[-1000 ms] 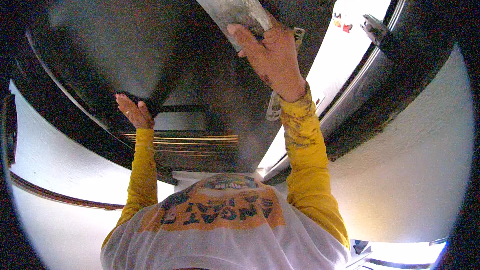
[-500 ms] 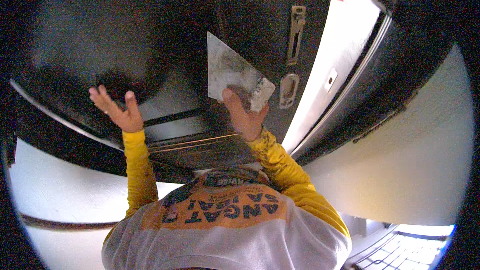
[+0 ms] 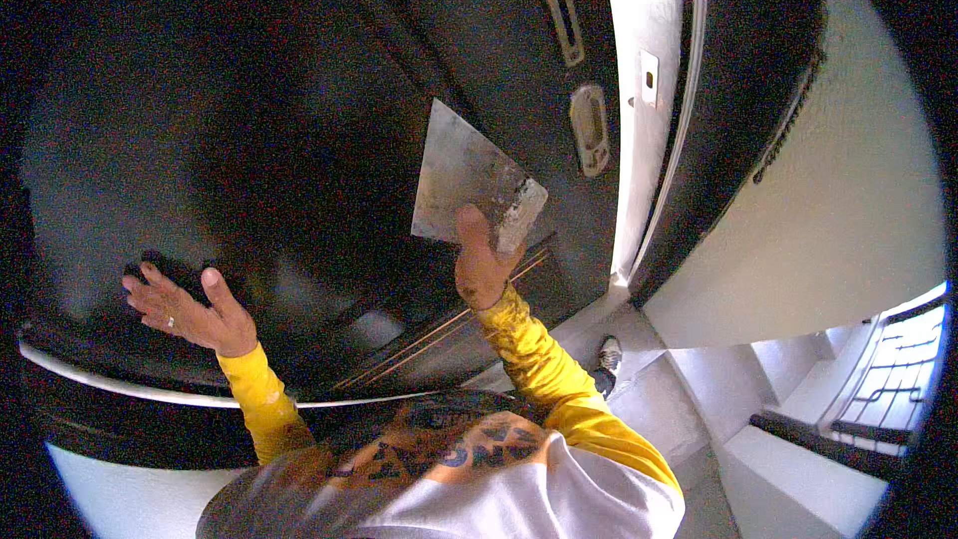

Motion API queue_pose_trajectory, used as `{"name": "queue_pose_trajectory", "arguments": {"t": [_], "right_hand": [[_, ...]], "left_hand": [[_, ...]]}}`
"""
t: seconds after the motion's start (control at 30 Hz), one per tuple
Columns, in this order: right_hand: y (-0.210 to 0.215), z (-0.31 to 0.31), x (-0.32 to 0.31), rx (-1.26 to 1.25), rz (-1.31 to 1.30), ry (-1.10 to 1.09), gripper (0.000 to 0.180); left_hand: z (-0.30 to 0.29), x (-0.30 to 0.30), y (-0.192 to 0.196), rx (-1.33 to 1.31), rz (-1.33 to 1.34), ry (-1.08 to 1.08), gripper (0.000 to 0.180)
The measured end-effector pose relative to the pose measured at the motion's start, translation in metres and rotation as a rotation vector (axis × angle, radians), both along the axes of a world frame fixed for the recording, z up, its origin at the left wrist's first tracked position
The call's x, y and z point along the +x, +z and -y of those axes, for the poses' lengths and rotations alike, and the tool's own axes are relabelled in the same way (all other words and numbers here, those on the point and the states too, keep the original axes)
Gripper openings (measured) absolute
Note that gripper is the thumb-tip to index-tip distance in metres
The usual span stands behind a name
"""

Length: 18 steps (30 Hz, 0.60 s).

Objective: The person uses a metal scraper to remove material from a dark curved surface, likely a door. They hold the scraper in the right hand and use the left hand to stabilize the surface while scraping in short strokes across the panel.

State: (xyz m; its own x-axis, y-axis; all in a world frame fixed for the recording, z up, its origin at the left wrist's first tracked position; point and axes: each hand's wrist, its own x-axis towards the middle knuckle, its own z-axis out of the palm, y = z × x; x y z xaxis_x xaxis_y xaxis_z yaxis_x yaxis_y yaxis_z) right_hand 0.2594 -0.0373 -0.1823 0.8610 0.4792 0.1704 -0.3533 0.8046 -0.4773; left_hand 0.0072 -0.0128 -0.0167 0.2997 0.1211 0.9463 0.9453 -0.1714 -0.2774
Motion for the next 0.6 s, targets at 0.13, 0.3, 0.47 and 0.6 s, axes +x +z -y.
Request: {"name": "queue_pose_trajectory", "arguments": {"t": [0.13, 0.3, 0.47, 0.6], "right_hand": [[0.009, -0.002, 0.001, 0.027, 0.048, -0.061, 0.035], [0.015, 0.002, 0.007, -0.042, 0.086, -0.069, 0.028], [0.012, 0.005, 0.01, 0.02, 0.054, 0.009, 0.035], [0.007, 0.001, 0.014, -0.027, 0.075, -0.002, 0.037]], "left_hand": [[0.002, 0.003, 0.001, -0.006, 0.015, -0.009, 0.08], [0.003, 0.008, 0.003, 0.019, -0.018, -0.017, 0.079], [0.005, 0.011, 0.004, 0.035, -0.043, -0.018, 0.078], [0.004, 0.013, 0.002, 0.035, -0.028, -0.006, 0.078]]}}
